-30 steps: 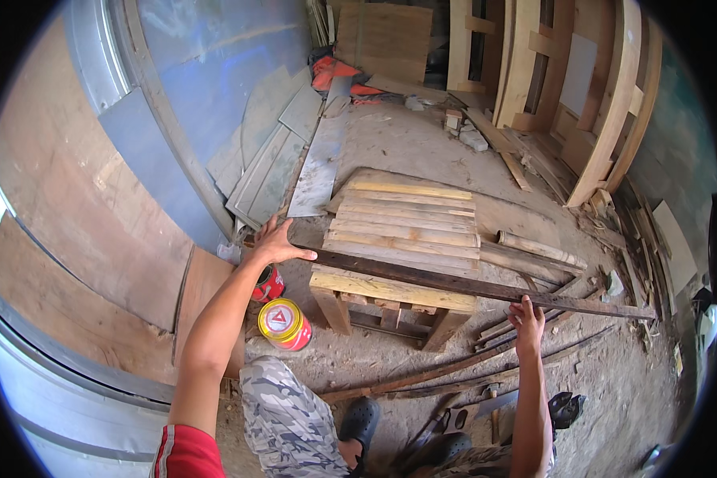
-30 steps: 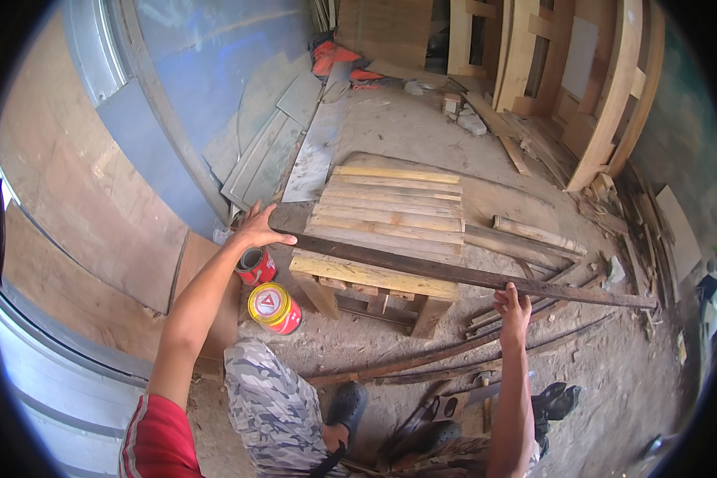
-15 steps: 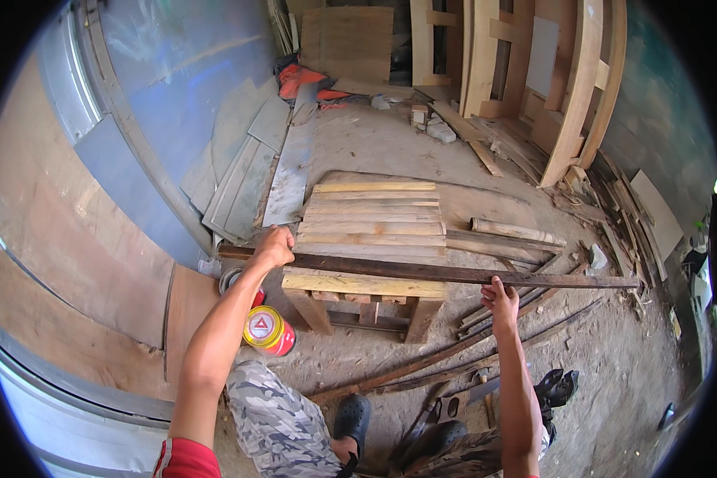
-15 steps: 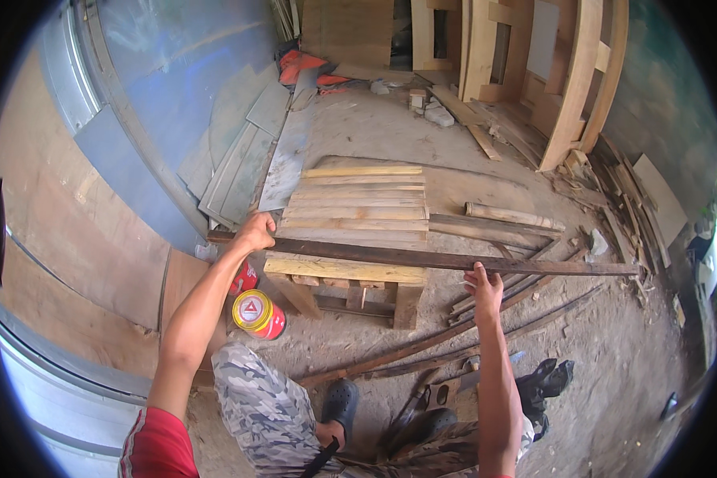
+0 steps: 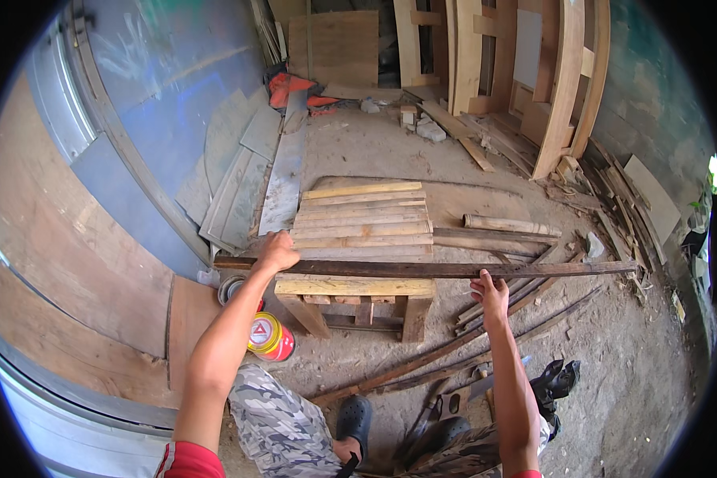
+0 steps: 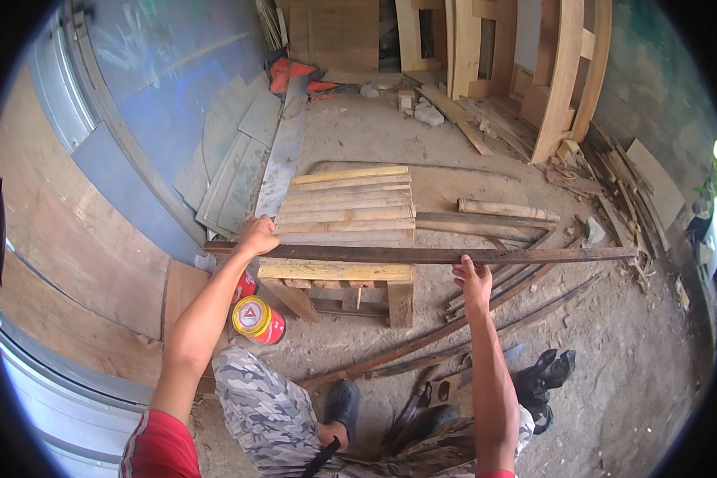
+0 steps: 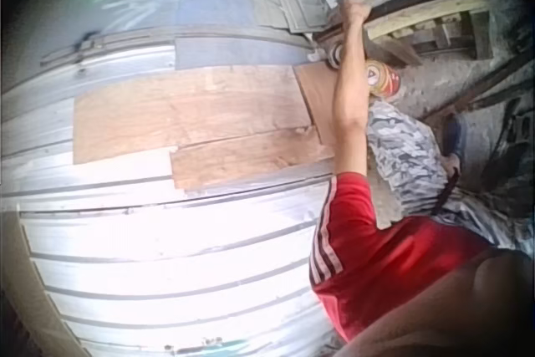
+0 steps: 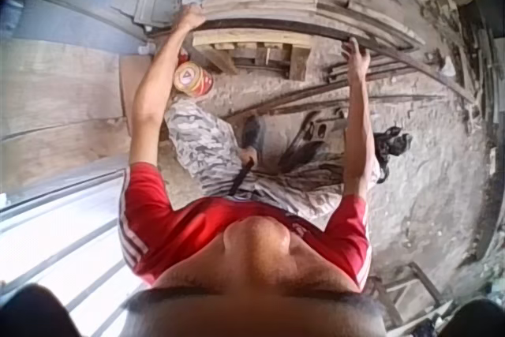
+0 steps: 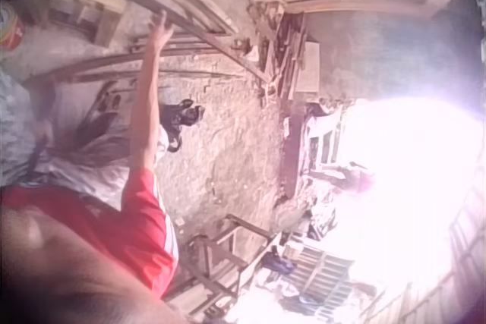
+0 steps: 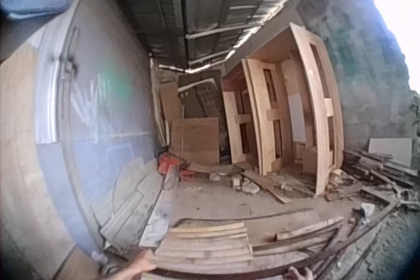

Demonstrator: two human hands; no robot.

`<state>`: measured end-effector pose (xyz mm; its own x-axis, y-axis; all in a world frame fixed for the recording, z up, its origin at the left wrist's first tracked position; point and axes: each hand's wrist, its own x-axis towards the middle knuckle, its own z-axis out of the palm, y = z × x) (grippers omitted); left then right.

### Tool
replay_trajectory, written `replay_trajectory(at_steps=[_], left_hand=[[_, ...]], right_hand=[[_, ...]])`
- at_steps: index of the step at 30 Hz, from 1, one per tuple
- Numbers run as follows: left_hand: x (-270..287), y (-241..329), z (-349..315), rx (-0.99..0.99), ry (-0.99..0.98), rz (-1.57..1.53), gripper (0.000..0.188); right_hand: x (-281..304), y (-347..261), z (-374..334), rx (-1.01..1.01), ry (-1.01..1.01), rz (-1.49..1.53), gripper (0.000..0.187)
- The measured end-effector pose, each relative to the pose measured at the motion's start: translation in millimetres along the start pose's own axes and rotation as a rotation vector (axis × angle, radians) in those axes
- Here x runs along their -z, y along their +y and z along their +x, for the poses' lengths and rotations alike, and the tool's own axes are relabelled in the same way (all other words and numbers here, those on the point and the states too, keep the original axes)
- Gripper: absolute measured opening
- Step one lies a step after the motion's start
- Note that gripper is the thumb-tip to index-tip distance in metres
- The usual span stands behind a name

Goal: The person selects a long metal rod from a pile, places it on a wooden workbench, and uses a hand saw to cut it into two pieces. The person then inspects the cut pieces and places them back on the floor.

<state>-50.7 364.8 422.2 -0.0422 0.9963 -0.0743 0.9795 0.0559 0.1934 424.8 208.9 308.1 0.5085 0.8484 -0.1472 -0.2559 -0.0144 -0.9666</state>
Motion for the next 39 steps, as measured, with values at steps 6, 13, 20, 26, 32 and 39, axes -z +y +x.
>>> replay_trajectory(at_steps=[6,13,20,26,32,39], left_hand=[[-11,71,-32,-0.045,-0.147,-0.157,0.146],[-32,100,-60,0.013,-0.189,-0.026,0.154],[-39,111,-62,-0.115,-0.003,0.038,0.137],[-45,140,-60,-0.441,0.1,-0.117,0.093],[-55,155,-66,-0.485,0.151,-0.246,0.035],[-52,172,-77,-0.362,0.13,-0.269,0.02]], right_hand=[[6,4,4,0.003,0.008,-0.016,0.043],[7,7,2,0.011,0.003,-0.007,0.041],[6,5,0,0.002,0.0,-0.001,0.037],[-2,-1,-3,0.019,0.009,-0.004,0.038],[-4,2,-2,0.014,0.016,0.002,0.038],[-5,3,-2,-0.019,0.015,0.0,0.038]])
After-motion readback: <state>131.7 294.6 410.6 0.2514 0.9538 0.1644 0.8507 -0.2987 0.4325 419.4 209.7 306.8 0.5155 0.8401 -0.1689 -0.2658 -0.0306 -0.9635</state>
